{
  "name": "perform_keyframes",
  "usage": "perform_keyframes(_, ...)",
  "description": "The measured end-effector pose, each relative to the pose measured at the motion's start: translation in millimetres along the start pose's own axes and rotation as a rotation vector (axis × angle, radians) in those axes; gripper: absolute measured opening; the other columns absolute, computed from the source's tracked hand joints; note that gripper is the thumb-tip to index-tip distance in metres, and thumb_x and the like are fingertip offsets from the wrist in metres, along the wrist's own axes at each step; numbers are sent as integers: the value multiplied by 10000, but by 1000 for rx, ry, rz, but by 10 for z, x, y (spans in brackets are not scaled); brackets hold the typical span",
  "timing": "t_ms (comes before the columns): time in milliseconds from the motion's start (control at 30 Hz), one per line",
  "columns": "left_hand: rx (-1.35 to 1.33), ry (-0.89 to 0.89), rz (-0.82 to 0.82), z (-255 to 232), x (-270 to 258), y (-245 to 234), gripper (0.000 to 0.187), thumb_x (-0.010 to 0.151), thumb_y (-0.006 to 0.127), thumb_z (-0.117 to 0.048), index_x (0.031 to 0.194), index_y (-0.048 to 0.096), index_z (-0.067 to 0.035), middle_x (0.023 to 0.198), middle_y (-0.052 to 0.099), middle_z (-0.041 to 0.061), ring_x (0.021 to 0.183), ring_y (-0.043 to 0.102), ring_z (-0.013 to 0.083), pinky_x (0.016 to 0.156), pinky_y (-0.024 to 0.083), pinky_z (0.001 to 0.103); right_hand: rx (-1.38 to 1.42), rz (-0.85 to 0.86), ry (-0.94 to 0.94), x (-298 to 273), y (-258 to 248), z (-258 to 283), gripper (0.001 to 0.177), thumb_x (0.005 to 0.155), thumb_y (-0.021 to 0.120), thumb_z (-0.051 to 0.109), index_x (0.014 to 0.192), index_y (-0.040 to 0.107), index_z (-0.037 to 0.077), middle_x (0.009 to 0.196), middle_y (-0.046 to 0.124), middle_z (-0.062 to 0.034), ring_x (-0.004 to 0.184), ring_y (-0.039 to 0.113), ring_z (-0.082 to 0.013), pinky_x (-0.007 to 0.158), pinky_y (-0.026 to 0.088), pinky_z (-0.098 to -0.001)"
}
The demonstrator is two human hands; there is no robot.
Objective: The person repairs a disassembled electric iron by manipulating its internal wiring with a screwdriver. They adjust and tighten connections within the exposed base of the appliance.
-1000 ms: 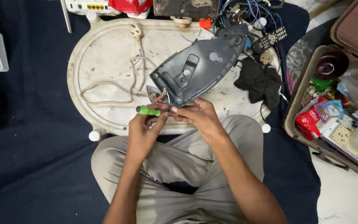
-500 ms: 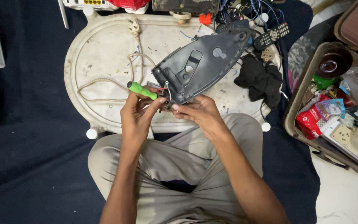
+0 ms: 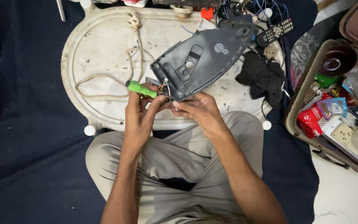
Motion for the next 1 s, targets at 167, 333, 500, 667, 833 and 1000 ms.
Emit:
perform_keyframes(167,15,7,43,-16,-3,19,226,1042,574,84,1238,477,28,1174,542,87,1103,634,151,970,620,377,-12,3,5,-20,-20,-19,197,896,754,35,1078,703,-20,968,761,-147,873,756,-220,818,662,-378)
perform_keyframes(333,225,31,71,-157,40,63,222,1028,622,45,1214,501,31,1177,589,97,1065,632,140,893,624,335,-39,-1,18,-18,-18,9,196,907,734,30,1093,704,-27,993,763,-151,897,762,-230,820,657,-377)
perform_keyframes(500,477,110,31,-329,31,104,269,975,717,-4,1188,556,25,1032,650,85,942,671,130,703,645,284,-35,19,11,-39,26,39,214,915,700,5,1125,694,-31,1020,760,-162,910,762,-246,843,664,-390)
perform_keyframes(667,511,170,10,-429,15,171,254,978,725,-22,1157,551,30,1038,650,96,940,688,139,711,663,270,-22,47,-2,-44,68,77,231,922,681,-7,1152,680,-33,1041,760,-162,938,766,-241,858,657,-384)
perform_keyframes(833,637,217,18,-590,-24,230,235,963,744,-7,1117,573,43,1017,640,136,908,697,185,667,639,283,-17,50,-7,-39,71,63,247,934,689,-28,1178,669,-64,1045,751,-184,940,752,-255,871,649,-397)
perform_keyframes(1000,704,266,127,-748,2,353,231,965,712,29,1157,583,36,1062,725,178,981,786,257,816,644,350,16,79,-13,-7,67,64,271,917,670,-37,1186,644,-61,1066,750,-195,954,765,-269,886,653,-410)
Point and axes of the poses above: each hand's wrist, its own x-axis towards the middle knuckle, its own y-axis out of the palm, z = x × y, the point moved 8 cm from there along x, towards the middle knuckle
